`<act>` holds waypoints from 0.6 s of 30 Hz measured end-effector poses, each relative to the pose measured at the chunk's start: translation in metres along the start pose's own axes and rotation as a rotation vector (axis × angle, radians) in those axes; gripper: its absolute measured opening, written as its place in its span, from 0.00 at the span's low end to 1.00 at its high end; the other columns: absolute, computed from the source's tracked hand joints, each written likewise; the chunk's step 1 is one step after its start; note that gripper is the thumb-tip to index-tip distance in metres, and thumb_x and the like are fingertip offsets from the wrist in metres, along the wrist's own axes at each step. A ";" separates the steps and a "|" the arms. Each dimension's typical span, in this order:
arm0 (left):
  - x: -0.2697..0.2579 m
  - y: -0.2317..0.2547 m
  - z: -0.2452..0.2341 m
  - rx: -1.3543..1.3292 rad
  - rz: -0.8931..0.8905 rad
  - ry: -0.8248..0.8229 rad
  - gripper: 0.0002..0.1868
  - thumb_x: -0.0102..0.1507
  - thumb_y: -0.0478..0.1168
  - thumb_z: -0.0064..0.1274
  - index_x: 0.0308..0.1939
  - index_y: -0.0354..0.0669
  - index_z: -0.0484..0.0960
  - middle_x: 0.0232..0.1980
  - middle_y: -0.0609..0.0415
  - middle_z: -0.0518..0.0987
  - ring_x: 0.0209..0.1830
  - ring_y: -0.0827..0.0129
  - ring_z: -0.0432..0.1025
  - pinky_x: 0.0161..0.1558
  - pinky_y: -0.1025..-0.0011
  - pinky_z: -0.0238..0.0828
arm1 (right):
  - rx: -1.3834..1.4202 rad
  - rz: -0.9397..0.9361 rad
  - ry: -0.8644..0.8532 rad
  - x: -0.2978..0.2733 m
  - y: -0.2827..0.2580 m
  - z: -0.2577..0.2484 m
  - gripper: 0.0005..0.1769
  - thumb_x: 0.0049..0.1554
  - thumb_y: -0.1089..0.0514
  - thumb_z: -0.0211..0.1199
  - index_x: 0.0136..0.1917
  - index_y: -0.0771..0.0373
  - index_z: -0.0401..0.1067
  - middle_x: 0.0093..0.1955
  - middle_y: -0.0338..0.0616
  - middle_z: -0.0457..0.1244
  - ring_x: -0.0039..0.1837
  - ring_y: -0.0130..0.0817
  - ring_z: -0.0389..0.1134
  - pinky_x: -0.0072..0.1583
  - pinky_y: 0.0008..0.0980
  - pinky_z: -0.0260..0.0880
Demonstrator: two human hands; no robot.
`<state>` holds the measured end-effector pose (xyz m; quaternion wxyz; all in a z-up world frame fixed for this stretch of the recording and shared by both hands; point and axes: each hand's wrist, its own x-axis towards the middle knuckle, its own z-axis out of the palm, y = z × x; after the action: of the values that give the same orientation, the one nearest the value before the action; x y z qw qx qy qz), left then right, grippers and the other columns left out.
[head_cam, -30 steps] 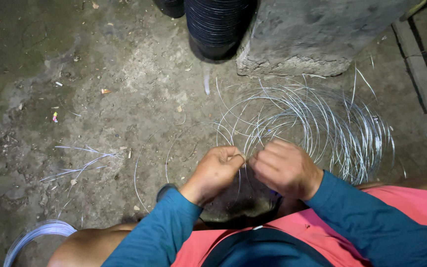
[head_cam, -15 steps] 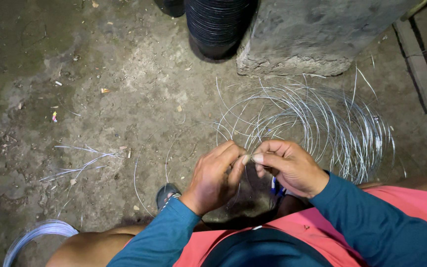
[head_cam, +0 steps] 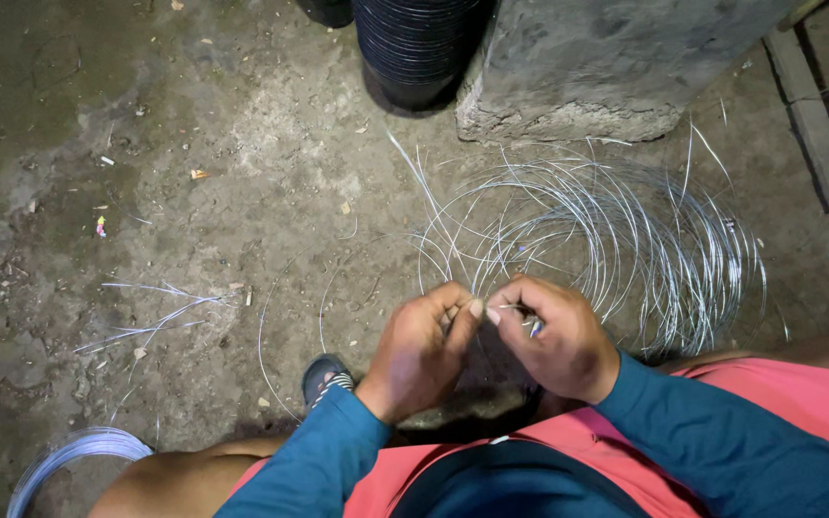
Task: The person sits on the floor and repeatedly cuts lengths of thin metal wire using pliers. They gather the cut pieces into a pile and continue cutting from a larger coil of wire.
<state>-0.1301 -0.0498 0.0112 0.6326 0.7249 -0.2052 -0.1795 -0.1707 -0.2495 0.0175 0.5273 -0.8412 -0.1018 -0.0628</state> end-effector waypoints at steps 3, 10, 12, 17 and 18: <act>0.007 -0.023 -0.003 -0.514 -0.295 -0.193 0.11 0.71 0.38 0.49 0.35 0.37 0.77 0.30 0.64 0.72 0.28 0.82 0.62 0.31 0.78 0.59 | -0.397 -0.458 -0.104 0.010 -0.008 -0.010 0.08 0.50 0.67 0.64 0.46 0.66 0.71 0.38 0.45 0.63 0.39 0.40 0.66 0.39 0.34 0.66; 0.006 -0.012 -0.004 -0.349 -0.293 -0.132 0.11 0.72 0.39 0.50 0.36 0.39 0.77 0.28 0.65 0.68 0.27 0.81 0.60 0.29 0.76 0.56 | -0.463 -0.490 -0.055 0.016 -0.012 -0.014 0.08 0.52 0.65 0.66 0.46 0.63 0.72 0.44 0.42 0.66 0.45 0.39 0.69 0.46 0.34 0.70; 0.003 0.004 -0.004 -0.065 -0.022 -0.013 0.08 0.72 0.38 0.51 0.38 0.40 0.77 0.31 0.60 0.70 0.31 0.73 0.63 0.34 0.72 0.58 | -0.159 -0.235 -0.069 0.013 -0.007 -0.012 0.09 0.54 0.64 0.65 0.49 0.66 0.73 0.44 0.43 0.67 0.46 0.34 0.69 0.49 0.30 0.69; 0.004 0.032 -0.012 0.409 0.418 0.094 0.03 0.67 0.33 0.54 0.39 0.39 0.76 0.36 0.48 0.75 0.39 0.52 0.71 0.47 0.62 0.62 | 0.683 0.491 -0.118 0.004 0.016 -0.005 0.06 0.62 0.63 0.59 0.48 0.68 0.75 0.40 0.39 0.67 0.42 0.24 0.67 0.46 0.25 0.67; 0.005 0.035 -0.012 0.438 0.446 0.101 0.03 0.67 0.34 0.54 0.39 0.39 0.76 0.36 0.48 0.75 0.39 0.52 0.71 0.47 0.61 0.62 | 0.784 0.529 -0.117 0.002 0.020 -0.002 0.06 0.62 0.64 0.59 0.48 0.68 0.75 0.40 0.40 0.67 0.42 0.25 0.67 0.46 0.26 0.67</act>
<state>-0.1220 -0.0463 0.0474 0.4944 0.7892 -0.3612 0.0482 -0.1642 -0.2598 0.0013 0.7963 -0.5780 0.0703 0.1641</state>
